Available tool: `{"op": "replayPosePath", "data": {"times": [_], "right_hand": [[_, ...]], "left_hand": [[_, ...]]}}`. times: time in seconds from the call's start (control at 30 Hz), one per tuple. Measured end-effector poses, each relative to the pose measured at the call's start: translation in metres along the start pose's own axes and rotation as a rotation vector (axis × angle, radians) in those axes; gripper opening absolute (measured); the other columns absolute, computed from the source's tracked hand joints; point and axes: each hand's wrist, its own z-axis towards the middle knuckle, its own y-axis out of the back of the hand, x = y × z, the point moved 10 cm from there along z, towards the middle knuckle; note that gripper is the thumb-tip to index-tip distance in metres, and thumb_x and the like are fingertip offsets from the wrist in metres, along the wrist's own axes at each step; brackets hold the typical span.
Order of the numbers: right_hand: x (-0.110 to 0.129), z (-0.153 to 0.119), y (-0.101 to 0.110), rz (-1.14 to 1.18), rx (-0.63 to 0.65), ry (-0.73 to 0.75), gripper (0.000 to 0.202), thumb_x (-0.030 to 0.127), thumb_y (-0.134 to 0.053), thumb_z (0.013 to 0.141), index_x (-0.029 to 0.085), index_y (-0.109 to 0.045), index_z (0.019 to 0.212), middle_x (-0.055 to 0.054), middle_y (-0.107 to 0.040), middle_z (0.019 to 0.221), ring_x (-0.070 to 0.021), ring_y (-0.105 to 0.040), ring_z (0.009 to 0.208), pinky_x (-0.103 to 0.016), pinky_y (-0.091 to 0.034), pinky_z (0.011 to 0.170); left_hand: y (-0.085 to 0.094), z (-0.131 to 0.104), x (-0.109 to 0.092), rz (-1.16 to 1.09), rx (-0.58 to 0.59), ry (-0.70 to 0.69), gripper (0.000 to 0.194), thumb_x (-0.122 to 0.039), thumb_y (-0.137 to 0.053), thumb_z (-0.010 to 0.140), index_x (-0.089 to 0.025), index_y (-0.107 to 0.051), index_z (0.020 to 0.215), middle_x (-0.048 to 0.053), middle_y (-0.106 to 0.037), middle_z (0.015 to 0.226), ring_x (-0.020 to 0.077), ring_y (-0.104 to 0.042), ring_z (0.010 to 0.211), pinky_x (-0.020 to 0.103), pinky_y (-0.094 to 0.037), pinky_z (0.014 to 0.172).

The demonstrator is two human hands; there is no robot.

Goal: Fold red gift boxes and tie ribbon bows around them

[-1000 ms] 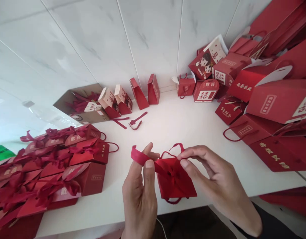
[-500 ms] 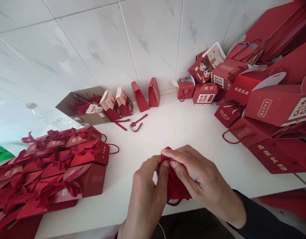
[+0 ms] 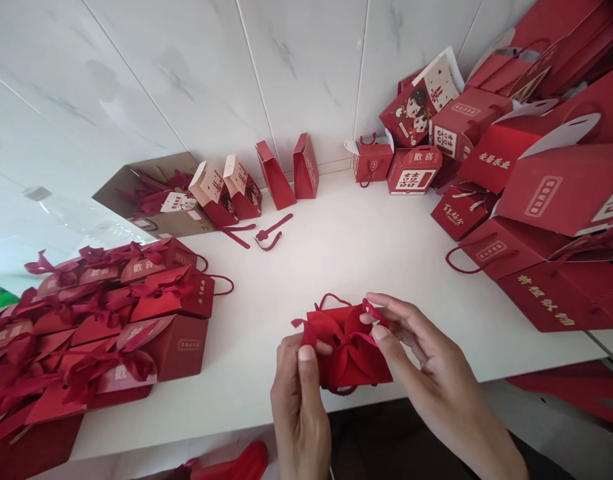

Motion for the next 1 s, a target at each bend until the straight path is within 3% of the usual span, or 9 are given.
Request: {"op": "replayPosePath", "data": {"times": [0.17,0.27,0.4,0.53,0.6,0.67,0.73,0.87,1.0], "right_hand": [[0.012,-0.002,-0.003,-0.174,-0.049,0.166,0.025,0.038,-0.051,0.107,0.037,-0.068,0.126,0.001,-0.076,0.122,-0.0153,-0.072,0.113,-0.021,-0.064,0.084],[0.012,0.000,0.001,-0.178,-0.053,0.171,0.023,0.037,-0.051,0.107,0.035,-0.069,0.122,0.001,-0.077,0.117,-0.0146,-0.074,0.109,-0.019,-0.064,0.077],[0.030,0.008,0.009,-0.189,-0.042,0.239,0.025,0.034,-0.054,0.107,0.036,-0.064,0.129,0.003,-0.075,0.124,-0.0141,-0.073,0.110,-0.022,-0.062,0.088],[0.070,0.015,-0.013,-0.296,0.222,0.496,0.040,0.021,-0.050,0.107,0.031,-0.052,0.146,-0.002,-0.073,0.123,-0.0168,-0.070,0.110,-0.032,-0.057,0.098],[0.080,0.016,-0.025,-0.323,0.351,0.570,0.033,0.016,-0.049,0.106,0.027,-0.059,0.136,-0.002,-0.073,0.110,-0.0174,-0.069,0.101,-0.032,-0.058,0.090],[0.083,0.021,-0.025,-0.325,0.362,0.571,0.022,0.015,-0.049,0.105,0.024,-0.066,0.117,-0.001,-0.071,0.099,-0.0166,-0.068,0.092,-0.031,-0.056,0.081],[0.081,0.027,-0.018,-0.325,0.292,0.527,0.019,0.015,-0.049,0.105,0.024,-0.065,0.107,0.000,-0.070,0.095,-0.0151,-0.067,0.087,-0.029,-0.055,0.077],[0.070,0.030,-0.007,-0.317,0.220,0.411,0.018,0.022,-0.048,0.106,0.027,-0.065,0.109,0.001,-0.073,0.103,-0.0140,-0.070,0.093,-0.027,-0.056,0.079],[0.060,0.027,0.002,-0.392,0.149,0.345,0.025,0.034,-0.057,0.103,0.028,-0.060,0.128,-0.003,-0.073,0.119,-0.0203,-0.071,0.103,-0.034,-0.059,0.085]], "left_hand": [[0.004,0.001,0.039,-0.471,-0.104,0.214,0.045,-0.058,-0.067,0.092,-0.020,-0.056,0.070,0.003,-0.068,0.086,0.0169,-0.064,0.084,0.027,-0.055,0.078],[0.004,0.003,0.038,-0.494,-0.083,0.230,0.044,-0.056,-0.070,0.091,-0.020,-0.057,0.069,0.003,-0.068,0.085,0.0174,-0.065,0.084,0.027,-0.056,0.078],[0.009,0.013,-0.008,-0.099,-0.004,0.073,0.039,-0.055,-0.061,0.096,-0.021,-0.070,0.081,0.002,-0.063,0.073,0.0176,-0.061,0.079,0.026,-0.051,0.072],[-0.027,0.018,-0.063,0.407,0.367,-0.163,0.041,-0.046,-0.054,0.101,-0.021,-0.058,0.068,-0.001,-0.051,0.061,0.0154,-0.044,0.064,0.029,-0.036,0.061],[-0.043,0.015,-0.082,0.542,0.502,-0.309,0.041,-0.038,-0.052,0.102,-0.021,-0.047,0.064,-0.002,-0.051,0.060,0.0150,-0.041,0.062,0.030,-0.035,0.064],[-0.046,0.015,-0.089,0.575,0.540,-0.369,0.039,-0.036,-0.052,0.101,-0.021,-0.045,0.066,-0.002,-0.051,0.061,0.0148,-0.041,0.062,0.031,-0.037,0.067],[-0.042,0.017,-0.084,0.514,0.542,-0.317,0.033,-0.039,-0.055,0.101,-0.022,-0.052,0.072,-0.002,-0.056,0.067,0.0153,-0.045,0.065,0.030,-0.039,0.067],[-0.036,0.015,-0.063,0.193,0.535,-0.149,0.022,-0.042,-0.058,0.100,-0.023,-0.066,0.093,0.004,-0.067,0.096,0.0183,-0.061,0.087,0.030,-0.048,0.076],[-0.023,0.016,-0.051,-0.084,0.273,-0.127,0.018,-0.039,-0.067,0.096,-0.024,-0.074,0.088,0.007,-0.066,0.129,0.0260,-0.061,0.124,0.035,-0.051,0.096]]}}
